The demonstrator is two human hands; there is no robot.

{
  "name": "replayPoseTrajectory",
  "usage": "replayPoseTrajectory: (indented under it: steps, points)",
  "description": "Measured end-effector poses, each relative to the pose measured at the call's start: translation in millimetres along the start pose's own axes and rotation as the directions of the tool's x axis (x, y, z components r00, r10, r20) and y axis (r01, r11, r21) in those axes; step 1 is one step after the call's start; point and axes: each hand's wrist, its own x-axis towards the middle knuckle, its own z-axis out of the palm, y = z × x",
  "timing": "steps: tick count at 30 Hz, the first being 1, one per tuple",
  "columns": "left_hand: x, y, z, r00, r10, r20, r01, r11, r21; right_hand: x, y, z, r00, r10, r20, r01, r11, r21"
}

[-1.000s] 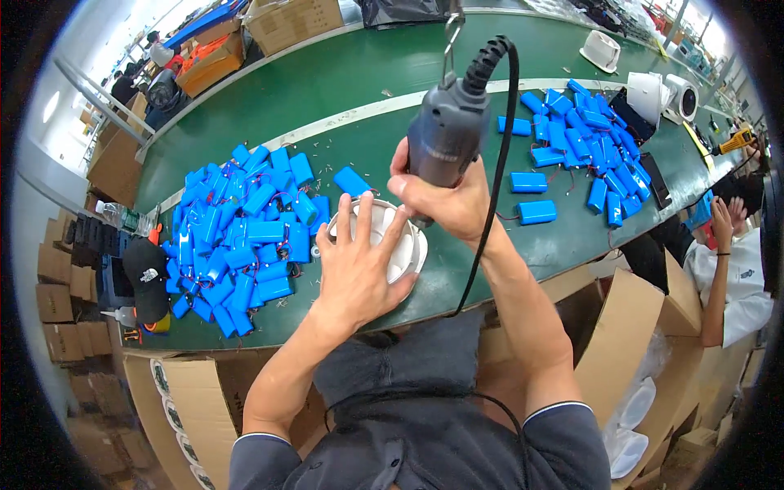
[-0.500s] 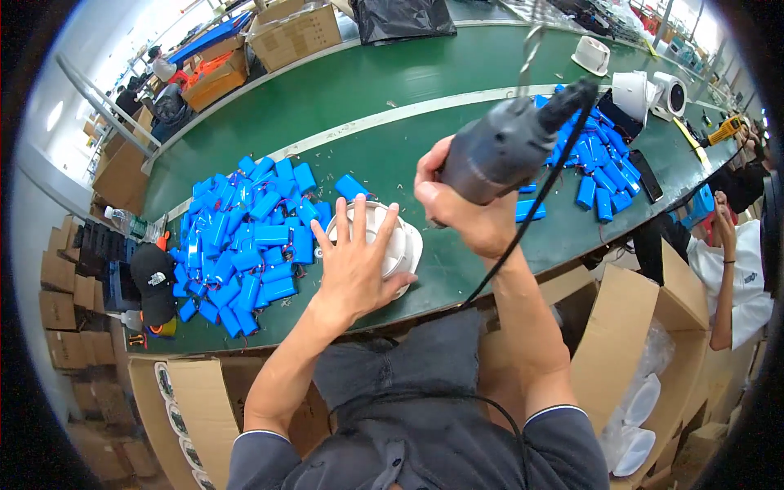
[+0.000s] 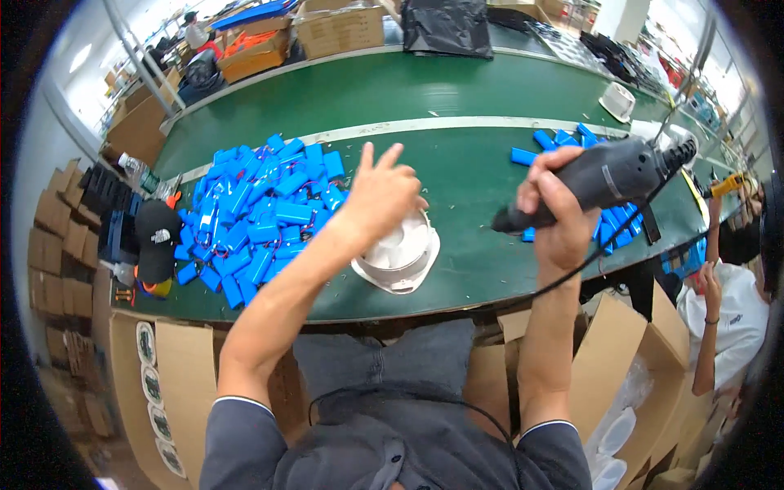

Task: The person assembles circuit boards and blue components into white circular plastic housing parts using an electric screwdriver, then packs the assembled units into a cardboard box.

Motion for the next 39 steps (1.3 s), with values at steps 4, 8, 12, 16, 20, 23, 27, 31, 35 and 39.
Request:
replayPoseTrajectory:
  steps: [4,8,12,16,20,23,27,31,35,39]
  points:
    - [-28.7,-55.9,-7.7,0.905,-0.383,0.185,0.382,0.923,0.045,-17.0,-7.4,-28.7,0.97,0.169,0.177,-0.137,0.974,-0.179]
    - [-86.4,-76.2,6.6,0.802,-0.583,-0.132,0.555,0.809,-0.194,-17.0,-0.7,-51.4,0.796,0.371,0.479,-0.478,0.87,0.119]
    - [-122.3,-26.8,12.8,0.752,-0.597,0.28,0.602,0.449,-0.66,-19.5,69.6,-72.8,0.722,0.607,0.331,-0.5,0.79,-0.356]
    - [-120.1,7.6,32.0,0.687,-0.483,0.543,0.663,0.111,-0.74,-43.5,129.6,-47.2,0.442,0.854,0.274,-0.429,0.47,-0.771]
    - [-106.7,9.8,26.9,0.665,-0.568,0.485,0.54,-0.083,-0.838,-50.0,144.6,-38.1,0.709,0.644,0.287,-0.315,0.653,-0.689]
    - [-72.1,-4.7,21.7,0.773,-0.495,0.397,0.455,-0.003,-0.89,-13.5,146.3,-84.5,0.735,0.486,0.473,0.035,0.669,-0.742]
    - [-24.7,-24.0,15.5,0.789,-0.279,0.547,0.513,-0.188,-0.837,4.8,94.8,-34.7,0.677,0.736,0.018,-0.525,0.501,-0.688]
    - [1.5,-19.2,41.1,0.701,-0.189,0.688,0.645,-0.242,-0.725,-3.8,103.1,-44.9,0.588,0.794,-0.155,-0.689,0.391,-0.61]
    - [0.7,-18.1,15.0,0.772,-0.104,0.627,0.594,-0.232,-0.771,-3.2,100.5,-64.4,0.732,0.674,-0.101,-0.614,0.588,-0.526]
    - [11.4,-48.8,-6.7,0.789,-0.103,0.605,0.542,-0.347,-0.766,35.8,74.0,-35.7,0.76,0.646,0.078,-0.595,0.738,-0.318]
